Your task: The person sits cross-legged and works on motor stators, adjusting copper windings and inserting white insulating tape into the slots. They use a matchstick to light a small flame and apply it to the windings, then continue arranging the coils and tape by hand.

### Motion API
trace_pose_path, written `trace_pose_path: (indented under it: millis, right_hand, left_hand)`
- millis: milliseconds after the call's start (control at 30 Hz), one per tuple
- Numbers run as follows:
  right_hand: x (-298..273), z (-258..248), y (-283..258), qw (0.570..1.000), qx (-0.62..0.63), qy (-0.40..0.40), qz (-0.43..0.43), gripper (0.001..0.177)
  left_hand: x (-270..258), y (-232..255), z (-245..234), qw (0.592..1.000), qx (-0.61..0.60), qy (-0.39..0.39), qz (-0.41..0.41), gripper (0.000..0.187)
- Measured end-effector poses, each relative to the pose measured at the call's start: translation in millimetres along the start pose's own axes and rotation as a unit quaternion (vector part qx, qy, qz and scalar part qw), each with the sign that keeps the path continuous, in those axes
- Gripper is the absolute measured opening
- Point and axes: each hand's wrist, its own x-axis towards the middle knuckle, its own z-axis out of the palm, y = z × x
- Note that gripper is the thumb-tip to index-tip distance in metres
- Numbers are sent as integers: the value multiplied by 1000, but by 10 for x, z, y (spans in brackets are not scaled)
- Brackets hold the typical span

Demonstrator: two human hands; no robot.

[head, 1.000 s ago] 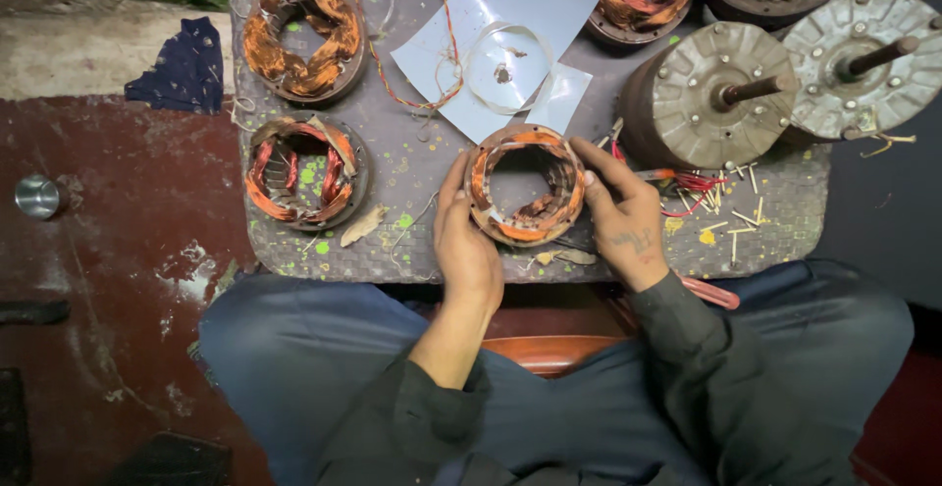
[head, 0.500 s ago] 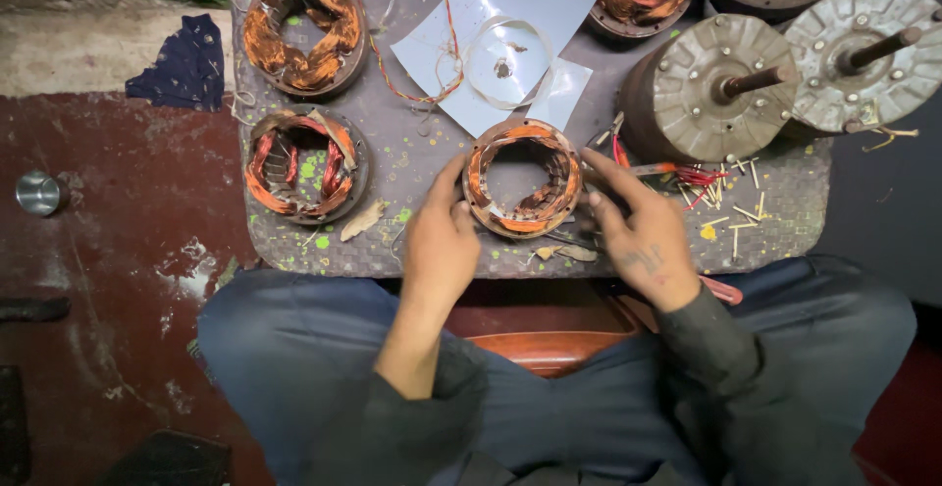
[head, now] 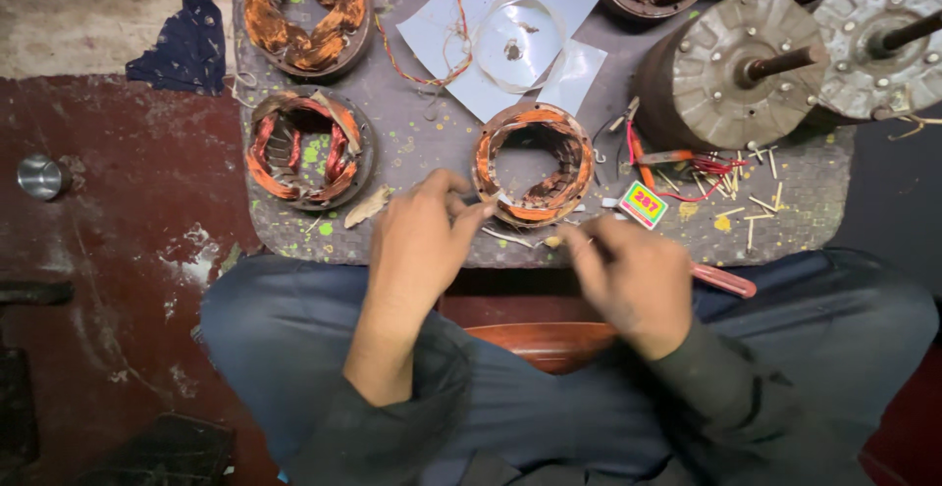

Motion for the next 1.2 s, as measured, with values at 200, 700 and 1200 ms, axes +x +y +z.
trace_pose_path:
  millis: [200,700,1200]
  right_hand:
    - [-145,347,-180,993,-51,-103,-33,45]
    - [-214,522,-14,987,-27,-157,-33,22]
    - [-241,668,106,982,-97,-122,-103,16]
  left_hand:
    - [60,68,124,992,-124,13,-24,45]
    - [109,-336,-239,923,-383,34,-18,30]
    - [132,-318,-517,812,-572,110,-29,35]
